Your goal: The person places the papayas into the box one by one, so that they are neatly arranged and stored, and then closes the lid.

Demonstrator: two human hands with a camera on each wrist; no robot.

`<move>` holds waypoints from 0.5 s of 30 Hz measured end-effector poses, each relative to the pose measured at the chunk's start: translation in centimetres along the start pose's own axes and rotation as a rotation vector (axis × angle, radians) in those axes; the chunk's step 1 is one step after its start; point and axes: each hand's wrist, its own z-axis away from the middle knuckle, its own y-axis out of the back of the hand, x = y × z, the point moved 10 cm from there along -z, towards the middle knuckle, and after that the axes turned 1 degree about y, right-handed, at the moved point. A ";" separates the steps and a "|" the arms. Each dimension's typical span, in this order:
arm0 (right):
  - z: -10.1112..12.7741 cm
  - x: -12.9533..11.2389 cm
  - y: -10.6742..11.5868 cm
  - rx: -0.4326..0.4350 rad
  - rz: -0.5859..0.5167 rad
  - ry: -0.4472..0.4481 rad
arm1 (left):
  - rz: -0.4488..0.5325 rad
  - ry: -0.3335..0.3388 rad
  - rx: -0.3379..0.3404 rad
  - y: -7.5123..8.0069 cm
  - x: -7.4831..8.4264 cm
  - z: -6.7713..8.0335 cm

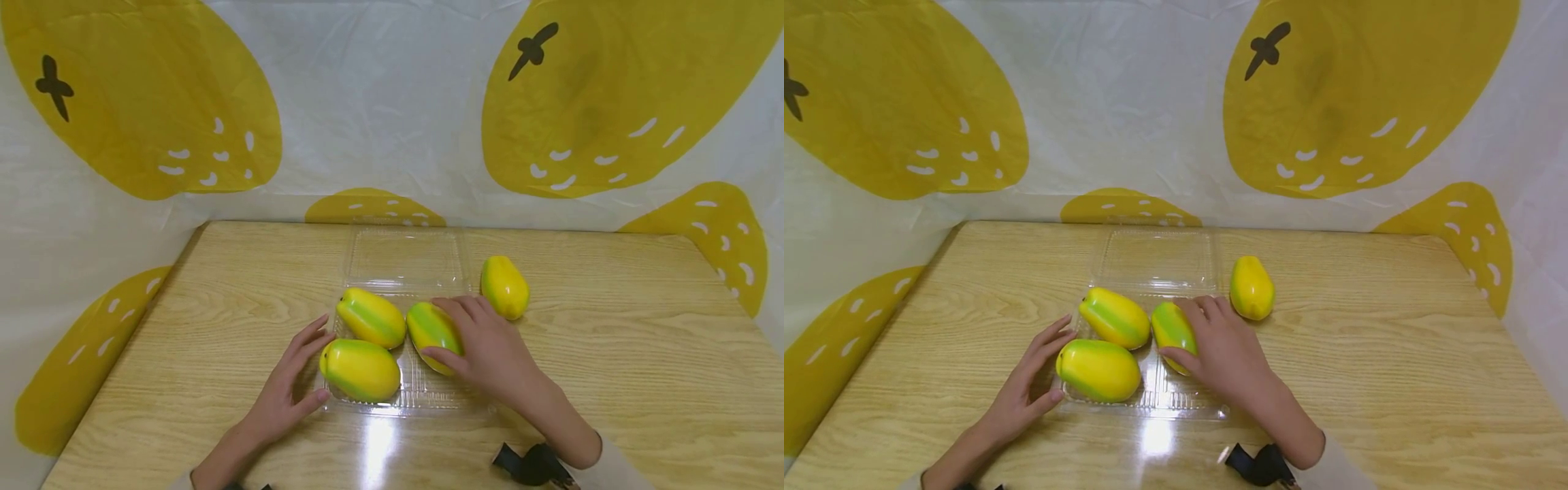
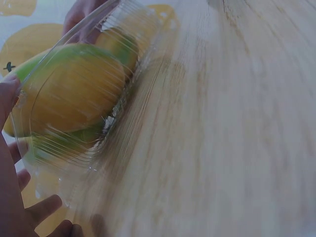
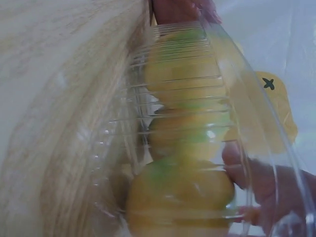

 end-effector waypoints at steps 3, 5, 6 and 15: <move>0.1 0.3 -0.4 -0.061 0.029 -0.047 | 0.002 -0.003 -0.001 0.0 0.0 0.0; 0.1 0.4 -0.5 -0.094 0.040 -0.064 | 0.002 -0.008 0.000 0.0 0.1 0.0; 0.1 0.4 -0.6 -0.107 0.042 -0.067 | 0.001 -0.012 0.002 0.0 0.1 -0.1; 0.0 0.2 -0.4 -0.115 0.035 -0.038 | -0.006 -0.014 0.004 0.1 0.2 -0.1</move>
